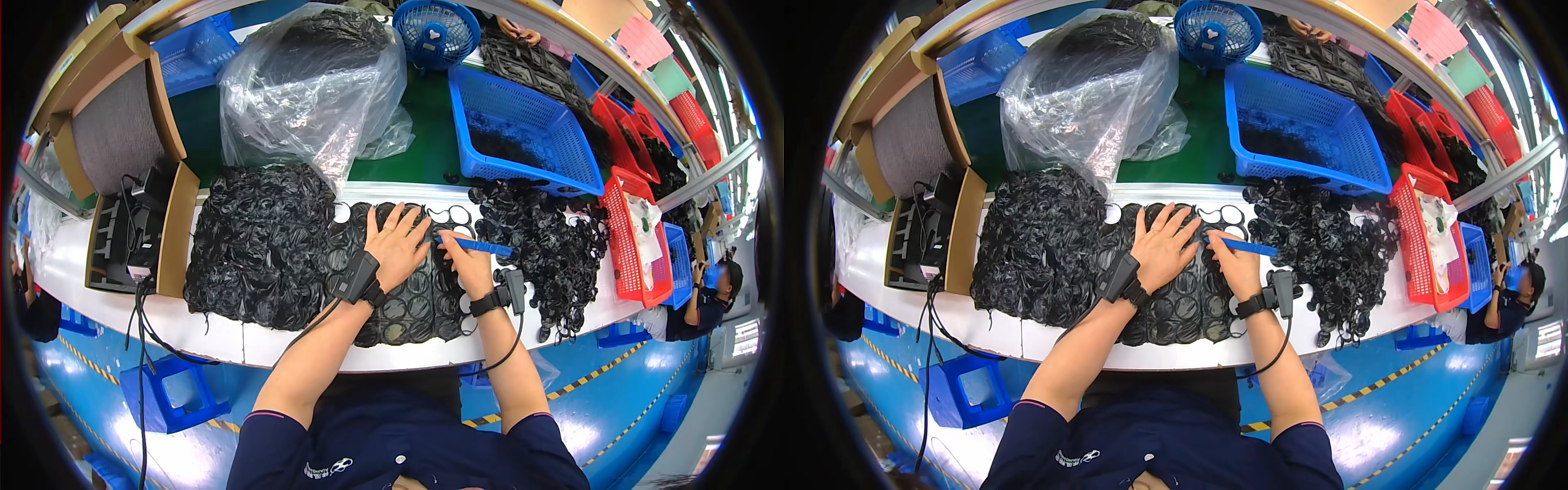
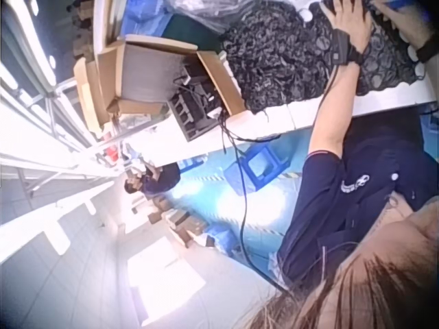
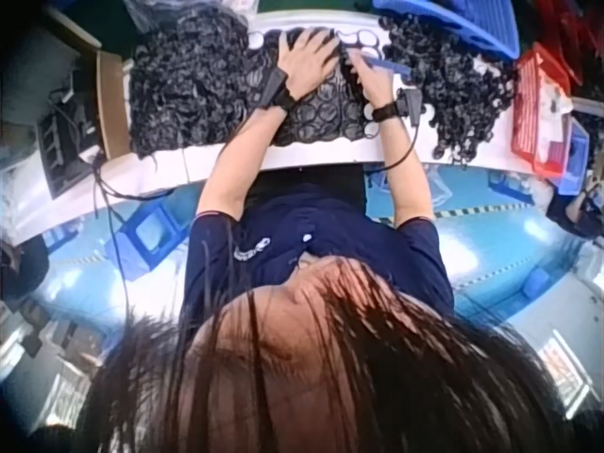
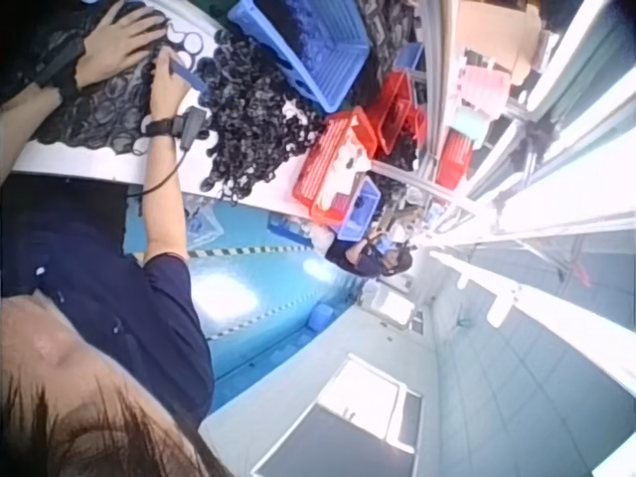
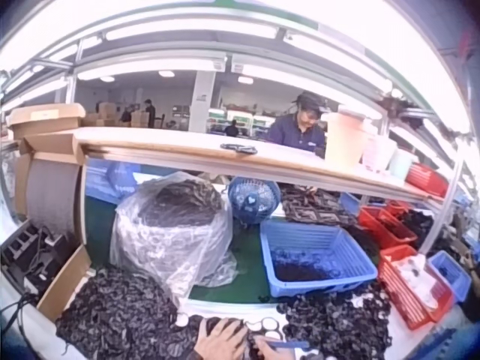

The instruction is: The recorder uses a blue tool to inspect and sort black rubber gaskets from a plastic grid into a container.

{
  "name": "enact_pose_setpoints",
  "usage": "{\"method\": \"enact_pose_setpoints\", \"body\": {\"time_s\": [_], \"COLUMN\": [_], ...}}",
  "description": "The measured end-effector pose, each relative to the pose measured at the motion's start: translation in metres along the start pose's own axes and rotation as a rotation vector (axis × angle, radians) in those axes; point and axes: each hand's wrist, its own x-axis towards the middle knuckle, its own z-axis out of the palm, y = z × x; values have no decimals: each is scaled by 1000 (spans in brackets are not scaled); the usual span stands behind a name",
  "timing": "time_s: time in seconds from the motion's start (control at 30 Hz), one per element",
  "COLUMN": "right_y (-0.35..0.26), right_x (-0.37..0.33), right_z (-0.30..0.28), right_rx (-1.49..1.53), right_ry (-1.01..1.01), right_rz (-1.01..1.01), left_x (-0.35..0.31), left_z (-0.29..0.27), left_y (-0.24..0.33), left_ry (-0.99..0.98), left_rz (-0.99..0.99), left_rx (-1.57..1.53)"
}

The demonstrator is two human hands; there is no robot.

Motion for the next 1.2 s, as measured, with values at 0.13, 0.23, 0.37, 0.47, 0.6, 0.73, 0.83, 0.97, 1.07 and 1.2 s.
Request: {"method": "enact_pose_setpoints", "body": {"time_s": [0.13,0.23,0.37,0.47,0.6,0.73,0.83,0.97,1.07,1.2], "right_y": [-2,-1,-8,7,-2,1,2,5,6,8], "right_x": [-4,-5,15,5,-40,-45,-43,-43,-43,-42], "right_z": [7,11,-47,-73,-12,-1,-1,1,-1,1], "right_rx": [-261,-807,-1014,-576,119,42,27,34,38,54], "right_ry": [79,225,654,572,17,21,12,30,20,18], "right_rz": [-237,-818,-696,-610,48,61,66,57,44,43], "left_x": [1,0,-1,2,-1,-7,-24,-49,-54,-58], "left_z": [1,3,-1,0,1,-4,-18,-29,-33,-29], "left_y": [2,1,0,4,-1,2,14,30,31,29], "left_ry": [15,16,13,10,19,-12,-81,-144,-168,-146], "left_rz": [-1,-5,-6,7,-11,21,40,35,54,75], "left_rx": [-6,-9,4,0,-4,-13,-46,-119,-122,-104]}}
